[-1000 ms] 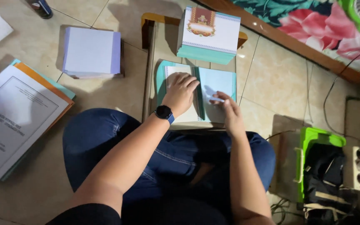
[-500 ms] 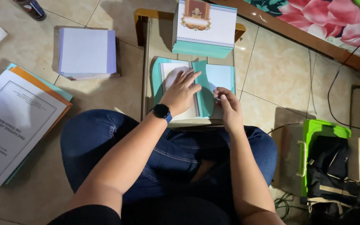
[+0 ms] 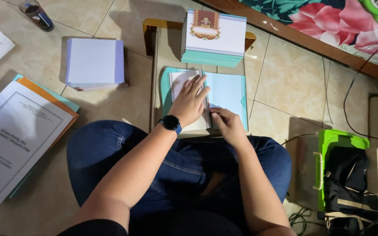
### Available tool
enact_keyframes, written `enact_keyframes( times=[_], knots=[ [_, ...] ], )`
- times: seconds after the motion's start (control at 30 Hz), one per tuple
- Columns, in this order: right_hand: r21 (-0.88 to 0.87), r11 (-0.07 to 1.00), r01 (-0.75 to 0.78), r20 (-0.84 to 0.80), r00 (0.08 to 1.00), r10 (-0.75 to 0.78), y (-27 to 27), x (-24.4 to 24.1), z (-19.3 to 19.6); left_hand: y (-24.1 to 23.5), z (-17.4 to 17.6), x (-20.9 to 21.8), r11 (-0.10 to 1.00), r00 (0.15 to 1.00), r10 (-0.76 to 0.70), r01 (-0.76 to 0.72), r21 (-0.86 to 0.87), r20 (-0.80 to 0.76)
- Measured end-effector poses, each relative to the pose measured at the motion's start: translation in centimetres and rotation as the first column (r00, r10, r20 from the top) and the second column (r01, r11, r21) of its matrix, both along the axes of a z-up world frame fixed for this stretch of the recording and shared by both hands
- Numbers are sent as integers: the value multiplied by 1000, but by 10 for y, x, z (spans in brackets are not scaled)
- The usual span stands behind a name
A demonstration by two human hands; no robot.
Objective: The person sits on the floor and repeatedly inserts a light blue cover sheet into a notebook spine, then presses the cover flat. They continue this process with multiple notebooks, stacking completed units on a small stool.
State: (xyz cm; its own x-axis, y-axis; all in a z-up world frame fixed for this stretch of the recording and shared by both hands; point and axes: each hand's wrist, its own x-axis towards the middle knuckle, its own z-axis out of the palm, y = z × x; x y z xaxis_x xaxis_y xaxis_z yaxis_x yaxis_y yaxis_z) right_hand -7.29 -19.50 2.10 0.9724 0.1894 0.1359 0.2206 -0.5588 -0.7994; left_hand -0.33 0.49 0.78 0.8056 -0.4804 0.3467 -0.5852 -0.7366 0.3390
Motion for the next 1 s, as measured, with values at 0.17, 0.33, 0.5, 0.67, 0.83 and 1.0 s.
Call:
enact_keyframes(
  times=[0.17, 0.33, 0.5, 0.67, 0.83, 1.0],
  knots=[
    [-160, 987, 0, 132, 991, 21, 10, 0, 2, 0, 3, 0, 974, 970, 218, -210, 81, -108],
    [-420, 906, -46, 280, 944, 177, 13, -1, 3, -1, 16, -7, 947, 931, 316, -300, 114, -180],
    [-796, 597, -100, 92, 954, 284, 23, 11, 16, -3, 12, -5, 935, 909, 340, -299, 189, -241],
    [-835, 527, -159, -14, 963, 269, 30, 67, 11, -2, 20, -4, 929, 892, 343, -275, 249, -294],
    [-835, 546, 63, 311, 874, 375, 22, 105, -27, -4, 8, -1, 938, 899, 333, -284, 198, -286],
    [-843, 527, -105, 79, 946, 315, 26, 77, -3, -2, 10, -1, 936, 897, 343, -300, 186, -279]
  ],
)
